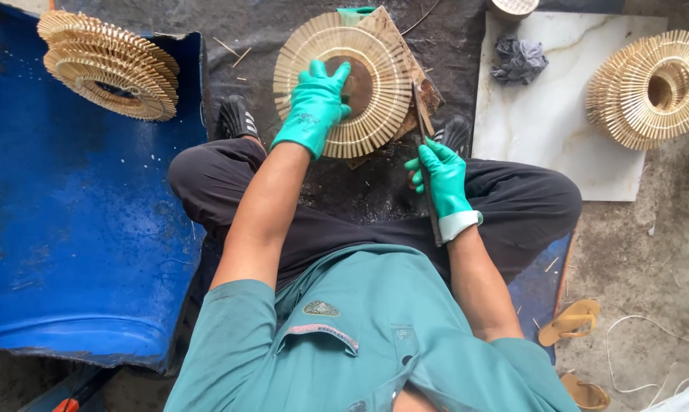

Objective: The person sits cross-legged and uses a wooden mallet to tap a circular bamboo ring into shape on a wooden block. They repeatedly rotate the ring and tap its edges to adjust its form, then place it aside and pick up another ring to repeat the process.

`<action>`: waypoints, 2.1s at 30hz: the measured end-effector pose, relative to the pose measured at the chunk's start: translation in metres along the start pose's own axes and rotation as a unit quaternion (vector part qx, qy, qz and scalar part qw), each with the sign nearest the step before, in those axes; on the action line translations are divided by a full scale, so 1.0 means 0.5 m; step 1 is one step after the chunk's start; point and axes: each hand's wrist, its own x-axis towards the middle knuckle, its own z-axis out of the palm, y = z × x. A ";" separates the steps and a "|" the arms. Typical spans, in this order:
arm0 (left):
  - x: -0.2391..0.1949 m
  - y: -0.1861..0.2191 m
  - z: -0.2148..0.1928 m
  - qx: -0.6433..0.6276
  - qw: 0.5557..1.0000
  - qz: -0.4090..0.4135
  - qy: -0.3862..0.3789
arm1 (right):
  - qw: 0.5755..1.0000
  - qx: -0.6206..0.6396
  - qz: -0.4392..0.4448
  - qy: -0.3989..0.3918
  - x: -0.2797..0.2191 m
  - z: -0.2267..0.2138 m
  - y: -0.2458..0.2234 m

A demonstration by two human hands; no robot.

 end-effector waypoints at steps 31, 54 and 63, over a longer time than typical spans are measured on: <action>0.000 -0.003 0.053 0.001 0.995 0.069 0.074 | 0.999 0.014 -0.040 0.034 0.007 -0.027 0.019; 0.005 0.021 0.027 -0.015 0.996 0.034 0.081 | 0.999 0.025 -0.035 0.013 0.016 -0.025 0.015; 0.115 -0.093 0.169 0.011 0.994 0.035 0.099 | 0.997 0.023 -0.071 0.031 0.022 -0.008 0.021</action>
